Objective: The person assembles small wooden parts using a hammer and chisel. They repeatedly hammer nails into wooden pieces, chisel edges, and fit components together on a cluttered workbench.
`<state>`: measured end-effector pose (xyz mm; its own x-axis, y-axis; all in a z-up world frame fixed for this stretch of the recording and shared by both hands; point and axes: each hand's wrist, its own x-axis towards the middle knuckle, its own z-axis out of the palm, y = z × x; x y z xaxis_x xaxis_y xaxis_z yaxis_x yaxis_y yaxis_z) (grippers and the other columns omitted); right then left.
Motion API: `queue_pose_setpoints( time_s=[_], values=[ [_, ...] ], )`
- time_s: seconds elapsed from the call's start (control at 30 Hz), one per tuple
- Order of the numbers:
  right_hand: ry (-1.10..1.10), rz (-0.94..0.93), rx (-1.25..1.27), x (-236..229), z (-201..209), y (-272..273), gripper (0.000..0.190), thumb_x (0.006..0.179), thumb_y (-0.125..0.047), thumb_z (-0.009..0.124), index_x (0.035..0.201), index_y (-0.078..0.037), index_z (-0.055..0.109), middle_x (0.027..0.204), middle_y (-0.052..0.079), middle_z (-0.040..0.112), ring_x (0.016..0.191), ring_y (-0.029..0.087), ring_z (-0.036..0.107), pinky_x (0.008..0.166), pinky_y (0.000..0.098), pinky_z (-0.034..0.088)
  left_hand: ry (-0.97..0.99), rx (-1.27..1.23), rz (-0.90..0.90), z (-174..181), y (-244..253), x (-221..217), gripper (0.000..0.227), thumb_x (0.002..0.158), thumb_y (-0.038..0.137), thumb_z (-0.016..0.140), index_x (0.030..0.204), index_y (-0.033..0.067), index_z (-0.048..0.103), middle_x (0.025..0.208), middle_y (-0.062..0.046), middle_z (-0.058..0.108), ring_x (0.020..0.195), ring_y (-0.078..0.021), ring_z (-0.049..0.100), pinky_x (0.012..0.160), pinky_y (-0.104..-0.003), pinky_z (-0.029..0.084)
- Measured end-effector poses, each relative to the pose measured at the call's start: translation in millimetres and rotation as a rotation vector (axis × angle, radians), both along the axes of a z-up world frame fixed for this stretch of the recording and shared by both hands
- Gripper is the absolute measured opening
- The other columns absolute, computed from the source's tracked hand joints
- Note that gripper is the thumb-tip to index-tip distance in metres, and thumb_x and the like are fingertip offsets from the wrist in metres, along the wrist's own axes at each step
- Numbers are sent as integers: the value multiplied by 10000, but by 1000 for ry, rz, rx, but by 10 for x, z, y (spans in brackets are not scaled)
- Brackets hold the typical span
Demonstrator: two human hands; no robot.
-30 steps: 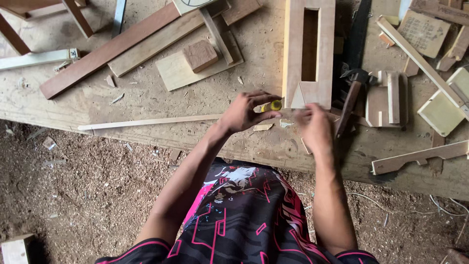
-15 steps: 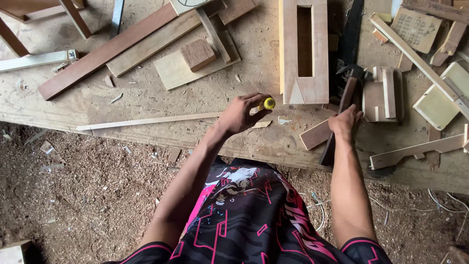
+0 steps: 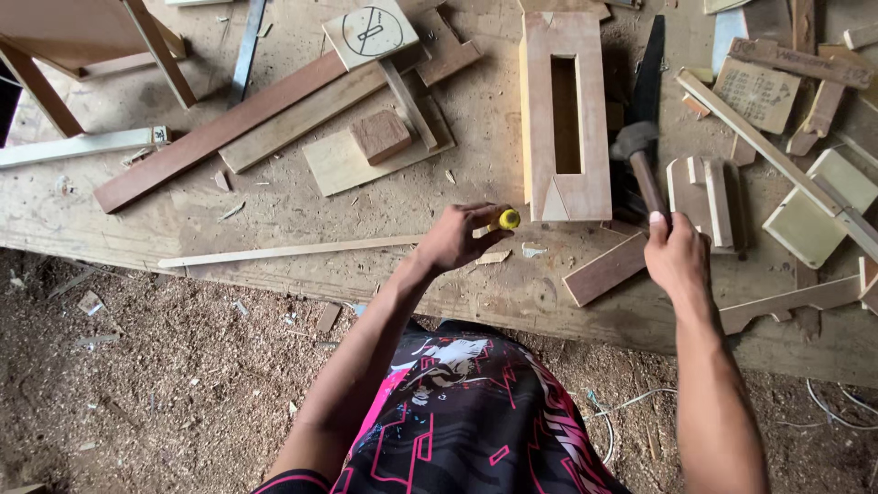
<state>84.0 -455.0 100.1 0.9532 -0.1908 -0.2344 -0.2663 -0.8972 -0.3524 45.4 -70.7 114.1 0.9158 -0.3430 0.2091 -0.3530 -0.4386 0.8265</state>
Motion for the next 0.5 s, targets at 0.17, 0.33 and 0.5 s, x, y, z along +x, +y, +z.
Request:
queue_pose_setpoints(
  time_s=[0.17, 0.33, 0.5],
  values=[
    [-210, 301, 287, -379, 569, 324, 393, 1127, -350, 500, 926, -24, 588, 639, 67, 584, 480, 177, 542, 409, 330, 422, -5, 23, -9, -32, -9, 26, 390, 960, 267, 727, 1296, 72, 688, 1188, -159, 742, 904, -305, 766, 819, -400, 632],
    [-390, 628, 308, -608, 983, 542, 337, 1098, -322, 503, 1003, -17, 610, 567, 29, 570, 401, 141, 522, 366, 317, 411, -56, -8, -29, -47, 10, -4, 358, 969, 243, 719, 1272, 54, 702, 1200, -181, 735, 936, -318, 763, 831, -406, 633],
    [-331, 649, 230, -701, 1081, 570, 336, 1060, -324, 521, 989, -10, 620, 533, 60, 582, 375, 146, 539, 332, 322, 424, 14, -18, -2, -74, 21, -69, 368, 945, 223, 732, 1262, 40, 701, 1181, -191, 736, 901, -324, 762, 801, -411, 632]
  ],
)
